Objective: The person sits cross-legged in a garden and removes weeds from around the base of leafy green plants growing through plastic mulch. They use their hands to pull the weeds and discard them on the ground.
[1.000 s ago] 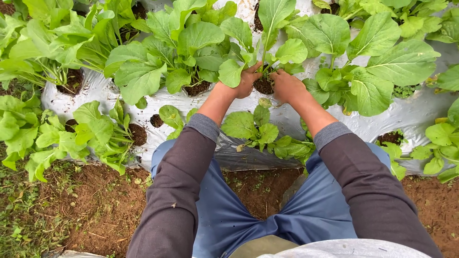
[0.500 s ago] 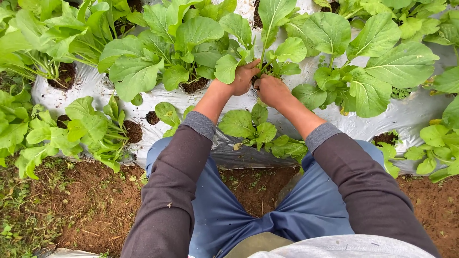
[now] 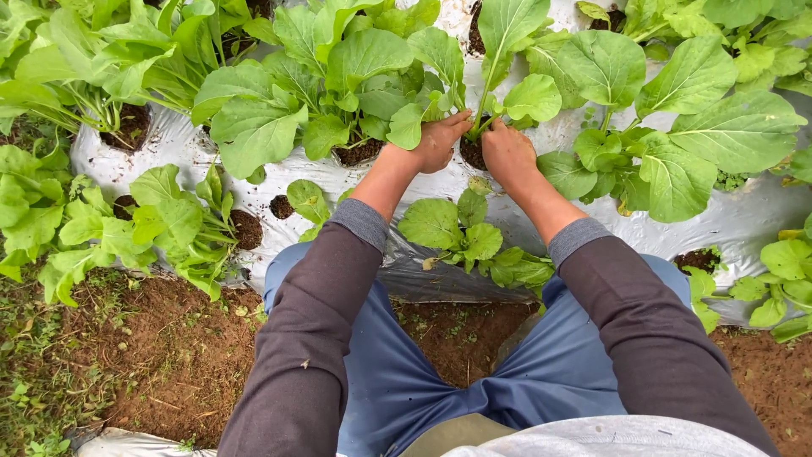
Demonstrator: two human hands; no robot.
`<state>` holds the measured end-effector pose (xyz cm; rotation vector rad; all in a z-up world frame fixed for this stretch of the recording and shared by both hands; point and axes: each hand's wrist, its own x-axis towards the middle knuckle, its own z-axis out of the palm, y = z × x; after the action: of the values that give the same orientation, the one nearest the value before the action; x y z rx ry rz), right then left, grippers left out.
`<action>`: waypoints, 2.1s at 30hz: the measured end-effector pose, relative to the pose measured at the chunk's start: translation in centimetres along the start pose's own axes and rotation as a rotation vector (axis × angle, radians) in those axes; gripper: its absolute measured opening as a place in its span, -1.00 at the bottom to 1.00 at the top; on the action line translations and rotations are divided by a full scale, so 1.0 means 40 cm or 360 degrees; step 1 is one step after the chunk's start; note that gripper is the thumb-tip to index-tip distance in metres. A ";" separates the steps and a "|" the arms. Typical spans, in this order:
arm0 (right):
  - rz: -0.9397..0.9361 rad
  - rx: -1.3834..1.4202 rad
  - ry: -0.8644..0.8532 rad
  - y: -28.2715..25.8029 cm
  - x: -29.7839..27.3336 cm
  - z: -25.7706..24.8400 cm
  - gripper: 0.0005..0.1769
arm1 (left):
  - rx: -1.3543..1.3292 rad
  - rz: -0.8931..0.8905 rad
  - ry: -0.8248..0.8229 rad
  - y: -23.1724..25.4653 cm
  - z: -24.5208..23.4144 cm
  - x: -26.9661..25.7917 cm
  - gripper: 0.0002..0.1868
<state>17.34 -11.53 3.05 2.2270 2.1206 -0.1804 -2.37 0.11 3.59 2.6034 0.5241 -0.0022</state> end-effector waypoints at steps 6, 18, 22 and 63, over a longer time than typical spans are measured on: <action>-0.0005 -0.0171 0.0097 0.012 0.021 0.027 -0.86 | 0.0038 0.0017 0.0016 -0.003 -0.003 0.002 -0.20; 0.0340 0.0301 0.0163 0.004 0.003 -0.035 -0.79 | 0.0071 0.0017 -0.0022 0.004 0.007 0.007 -0.19; 0.0362 0.0411 0.0195 0.043 0.017 0.010 -0.80 | 0.0144 -0.0009 -0.0014 -0.003 0.017 0.015 -0.19; 0.0328 0.0584 0.0291 -0.083 -0.058 -0.136 -0.70 | 0.0174 -0.0099 -0.0065 0.000 0.020 0.008 -0.11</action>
<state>14.15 -12.98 8.86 2.7490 2.0615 -0.3970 -2.02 -0.13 2.84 2.6855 0.6058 -0.1068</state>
